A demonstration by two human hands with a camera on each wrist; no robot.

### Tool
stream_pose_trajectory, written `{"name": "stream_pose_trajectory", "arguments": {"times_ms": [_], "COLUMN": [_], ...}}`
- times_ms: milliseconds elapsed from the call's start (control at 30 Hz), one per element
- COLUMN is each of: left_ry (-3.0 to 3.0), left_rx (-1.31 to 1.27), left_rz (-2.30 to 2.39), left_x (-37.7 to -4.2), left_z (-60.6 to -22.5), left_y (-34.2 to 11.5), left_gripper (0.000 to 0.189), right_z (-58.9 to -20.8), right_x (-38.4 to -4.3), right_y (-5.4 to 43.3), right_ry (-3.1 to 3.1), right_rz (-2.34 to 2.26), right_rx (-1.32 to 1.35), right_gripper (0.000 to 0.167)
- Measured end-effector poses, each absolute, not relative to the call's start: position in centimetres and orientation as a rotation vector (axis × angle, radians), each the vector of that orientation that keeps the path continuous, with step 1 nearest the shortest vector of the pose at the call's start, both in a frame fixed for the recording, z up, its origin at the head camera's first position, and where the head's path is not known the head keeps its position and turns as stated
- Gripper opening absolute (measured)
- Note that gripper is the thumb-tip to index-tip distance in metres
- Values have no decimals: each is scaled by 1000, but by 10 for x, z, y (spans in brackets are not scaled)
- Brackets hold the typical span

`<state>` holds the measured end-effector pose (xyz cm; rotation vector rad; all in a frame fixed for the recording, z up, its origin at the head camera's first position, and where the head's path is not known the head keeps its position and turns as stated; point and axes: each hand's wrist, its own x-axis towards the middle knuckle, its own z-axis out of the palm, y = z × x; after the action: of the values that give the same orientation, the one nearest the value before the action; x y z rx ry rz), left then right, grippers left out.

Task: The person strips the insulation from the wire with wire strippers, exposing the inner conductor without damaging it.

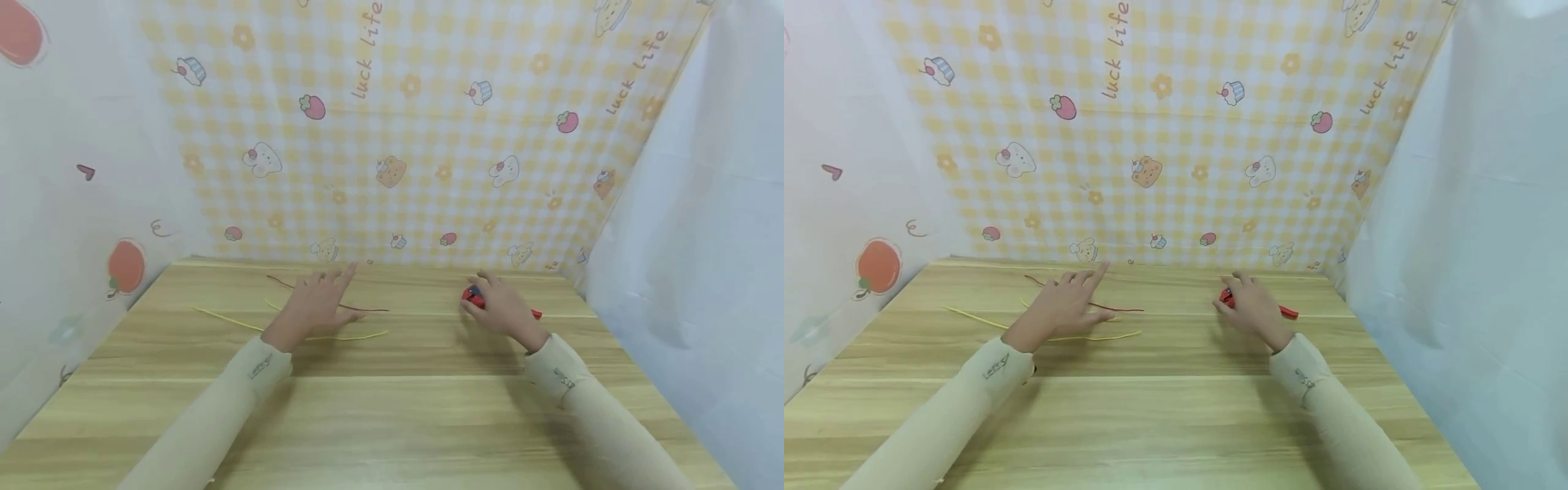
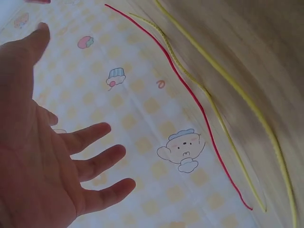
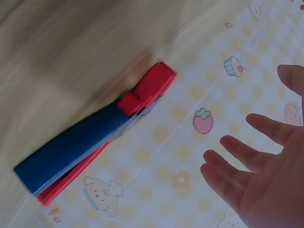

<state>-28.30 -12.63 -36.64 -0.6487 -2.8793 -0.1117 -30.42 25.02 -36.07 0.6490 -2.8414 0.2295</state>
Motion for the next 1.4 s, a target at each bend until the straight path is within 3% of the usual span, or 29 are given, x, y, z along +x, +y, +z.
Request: {"name": "stream_pose_trajectory", "arguments": {"times_ms": [267, 700, 967, 1167, 1400], "left_ry": [-2969, -3085, -3091, -3053, -3138], "left_rx": [-686, -821, -852, -882, -886], "left_rz": [-159, -306, -354, -374, -272], "left_x": [-276, -269, -271, -277, -280], "left_z": [-369, -371, -375, -381, -390], "left_y": [-133, -141, -141, -137, -133], "left_gripper": [83, 35, 21, 9, 11], "right_z": [-359, -368, -375, -384, -397], "right_x": [-309, -323, -332, -340, -337], "right_y": [282, 324, 345, 356, 363], "right_ry": [-2898, -2976, -2935, -2953, -3030], "right_rz": [391, 555, 619, 709, 762], "right_rx": [606, 540, 483, 429, 355], "right_gripper": [55, 52, 52, 61, 68]}}
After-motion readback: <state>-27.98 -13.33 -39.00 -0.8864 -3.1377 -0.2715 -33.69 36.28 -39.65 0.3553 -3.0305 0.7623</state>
